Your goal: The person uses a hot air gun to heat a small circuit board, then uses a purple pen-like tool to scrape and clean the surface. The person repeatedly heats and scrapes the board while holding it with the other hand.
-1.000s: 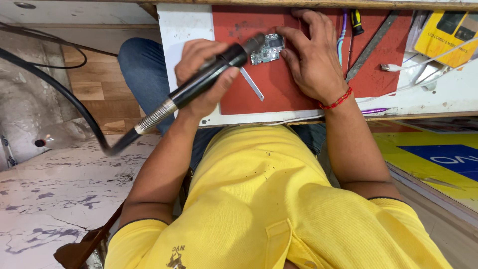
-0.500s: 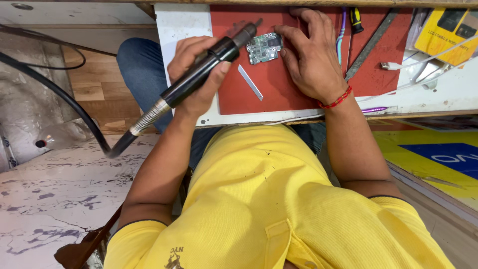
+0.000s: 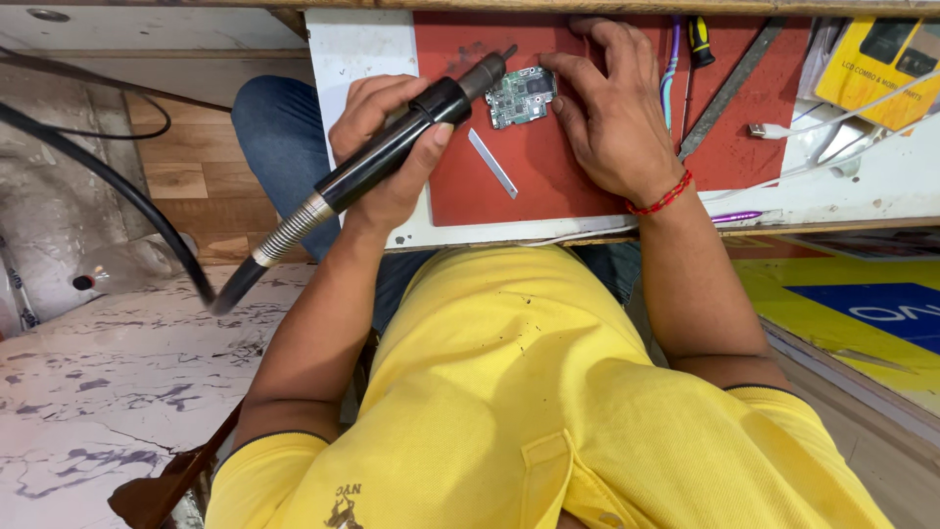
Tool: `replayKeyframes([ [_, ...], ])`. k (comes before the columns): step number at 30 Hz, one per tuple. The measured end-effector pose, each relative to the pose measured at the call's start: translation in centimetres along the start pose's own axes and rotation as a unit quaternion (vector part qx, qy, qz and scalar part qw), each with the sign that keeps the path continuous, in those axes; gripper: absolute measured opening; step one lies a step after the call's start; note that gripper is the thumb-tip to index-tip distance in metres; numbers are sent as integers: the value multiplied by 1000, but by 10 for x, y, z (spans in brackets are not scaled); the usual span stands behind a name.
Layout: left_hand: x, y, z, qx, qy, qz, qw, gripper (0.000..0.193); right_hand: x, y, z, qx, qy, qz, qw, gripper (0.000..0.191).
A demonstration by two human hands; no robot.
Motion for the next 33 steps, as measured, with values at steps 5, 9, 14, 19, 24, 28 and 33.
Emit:
replayKeyframes([
  [5, -2, 4, -8, 17, 41, 10, 999, 37, 1, -1, 0, 2, -1, -1, 1000, 38],
  [9, -1, 7, -12, 40, 68, 28, 997, 37, 2, -1, -1, 8, 11, -1, 1000, 37],
  [14, 3, -1, -2, 6, 21, -15, 1000, 39, 5, -1, -7, 13, 41, -7, 999, 34],
  [19, 4, 10, -13, 33, 85, 37, 995, 36, 7, -4, -4, -1, 18, -23, 1000, 38],
  [24, 9, 10, -15, 46, 93, 39, 994, 34, 9, -5, -7, 3, 18, -23, 1000, 35],
  [28, 11, 8, -11, 41, 64, 30, 997, 38, 11, -3, -10, 6, 20, -20, 1000, 35],
  [33, 12, 18, -10, 52, 86, 55, 993, 35, 14, -3, -12, 7, 20, -17, 1000, 37],
])
Point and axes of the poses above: each hand's wrist, its own x-axis towards the middle knuckle, its own y-axis out of the palm, z = x × y, the point moved 9 cm from there along x, towards the middle knuckle, and after that the axes turned 4 degrees about x, right-handed, at the moved point
